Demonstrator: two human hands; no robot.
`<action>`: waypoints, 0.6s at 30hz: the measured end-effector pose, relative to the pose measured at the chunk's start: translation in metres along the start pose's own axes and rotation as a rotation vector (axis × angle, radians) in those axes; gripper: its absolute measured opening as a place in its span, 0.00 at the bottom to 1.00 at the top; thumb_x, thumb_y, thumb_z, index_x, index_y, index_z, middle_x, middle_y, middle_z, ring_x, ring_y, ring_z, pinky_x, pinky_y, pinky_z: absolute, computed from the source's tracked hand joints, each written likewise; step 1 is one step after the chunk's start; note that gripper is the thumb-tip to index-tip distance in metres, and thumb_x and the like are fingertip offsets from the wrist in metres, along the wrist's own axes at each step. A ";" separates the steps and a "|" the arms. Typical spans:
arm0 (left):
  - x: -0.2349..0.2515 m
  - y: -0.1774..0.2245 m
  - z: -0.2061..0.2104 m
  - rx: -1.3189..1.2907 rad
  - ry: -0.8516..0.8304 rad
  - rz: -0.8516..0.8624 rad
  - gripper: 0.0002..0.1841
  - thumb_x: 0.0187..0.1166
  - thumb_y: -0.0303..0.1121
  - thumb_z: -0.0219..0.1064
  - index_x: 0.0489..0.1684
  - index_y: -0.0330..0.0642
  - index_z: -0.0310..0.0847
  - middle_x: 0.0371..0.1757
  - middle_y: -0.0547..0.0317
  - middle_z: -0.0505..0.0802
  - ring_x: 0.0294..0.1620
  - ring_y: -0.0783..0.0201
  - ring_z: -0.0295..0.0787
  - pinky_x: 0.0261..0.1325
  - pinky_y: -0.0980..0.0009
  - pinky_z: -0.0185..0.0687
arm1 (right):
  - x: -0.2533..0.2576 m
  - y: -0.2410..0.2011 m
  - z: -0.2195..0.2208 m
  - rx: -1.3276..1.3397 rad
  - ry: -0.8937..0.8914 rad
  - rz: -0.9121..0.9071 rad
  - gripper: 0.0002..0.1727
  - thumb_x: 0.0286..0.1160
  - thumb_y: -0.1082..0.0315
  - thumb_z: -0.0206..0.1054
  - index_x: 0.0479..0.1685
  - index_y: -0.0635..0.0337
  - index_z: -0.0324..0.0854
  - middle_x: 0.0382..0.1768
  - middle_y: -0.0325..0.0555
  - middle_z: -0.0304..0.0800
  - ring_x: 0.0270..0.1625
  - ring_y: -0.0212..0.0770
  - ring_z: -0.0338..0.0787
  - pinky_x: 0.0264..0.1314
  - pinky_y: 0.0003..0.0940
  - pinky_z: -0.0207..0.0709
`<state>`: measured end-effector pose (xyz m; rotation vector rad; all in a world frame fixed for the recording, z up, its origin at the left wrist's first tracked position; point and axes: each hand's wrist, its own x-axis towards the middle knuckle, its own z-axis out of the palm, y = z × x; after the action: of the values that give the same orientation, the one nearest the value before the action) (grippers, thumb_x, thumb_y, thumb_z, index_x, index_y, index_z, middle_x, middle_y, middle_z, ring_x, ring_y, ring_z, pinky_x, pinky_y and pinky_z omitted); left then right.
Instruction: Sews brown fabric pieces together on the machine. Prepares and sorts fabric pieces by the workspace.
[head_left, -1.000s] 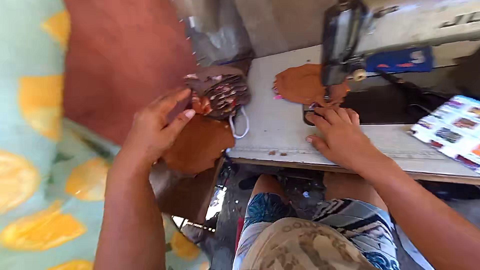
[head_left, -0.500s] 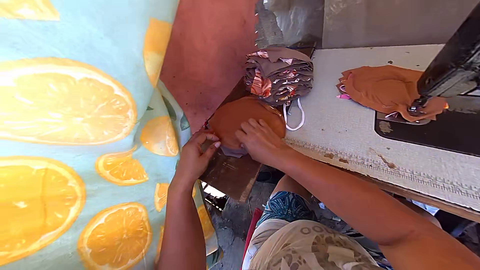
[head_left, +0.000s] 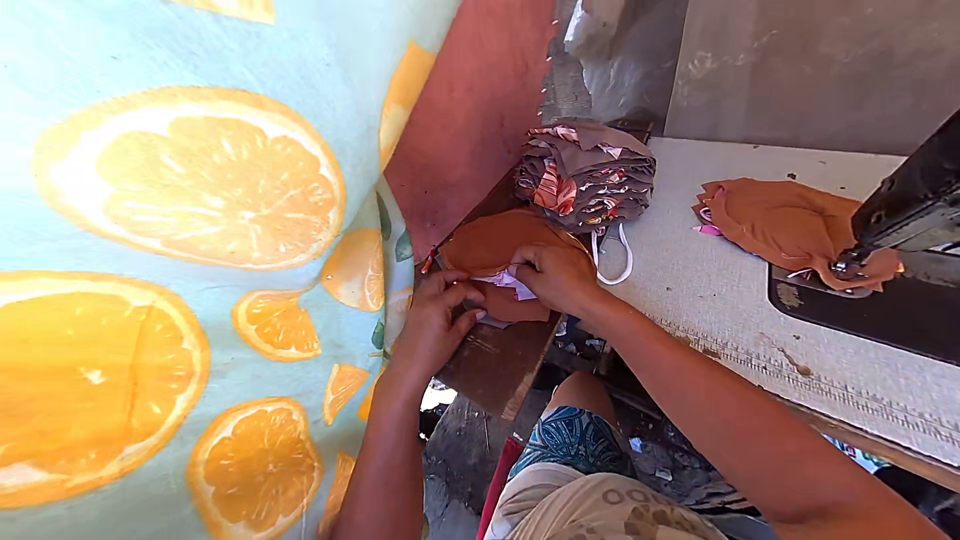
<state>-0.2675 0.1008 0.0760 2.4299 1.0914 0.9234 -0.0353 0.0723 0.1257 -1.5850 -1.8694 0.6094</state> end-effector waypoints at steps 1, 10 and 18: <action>0.000 0.001 0.001 0.006 -0.004 -0.002 0.07 0.74 0.38 0.77 0.44 0.51 0.94 0.68 0.52 0.87 0.73 0.50 0.80 0.74 0.45 0.75 | 0.000 -0.002 -0.001 -0.009 -0.001 0.017 0.12 0.87 0.66 0.63 0.39 0.62 0.87 0.40 0.51 0.88 0.45 0.48 0.88 0.50 0.50 0.81; 0.009 0.015 0.007 0.111 -0.067 0.117 0.02 0.73 0.31 0.76 0.37 0.47 0.94 0.54 0.49 0.88 0.61 0.47 0.83 0.66 0.43 0.75 | -0.006 -0.004 0.012 -0.155 -0.009 -0.069 0.11 0.84 0.65 0.65 0.44 0.64 0.88 0.47 0.56 0.89 0.58 0.56 0.87 0.63 0.57 0.78; 0.012 0.017 0.000 0.163 -0.134 0.110 0.08 0.83 0.33 0.65 0.38 0.41 0.87 0.57 0.49 0.86 0.65 0.46 0.81 0.66 0.40 0.72 | -0.013 0.003 0.010 -0.161 -0.017 -0.127 0.09 0.77 0.62 0.73 0.44 0.59 0.88 0.46 0.52 0.87 0.58 0.55 0.85 0.63 0.58 0.78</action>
<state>-0.2521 0.0981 0.0900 2.6647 1.0313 0.7163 -0.0390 0.0603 0.1145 -1.5495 -2.0573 0.4272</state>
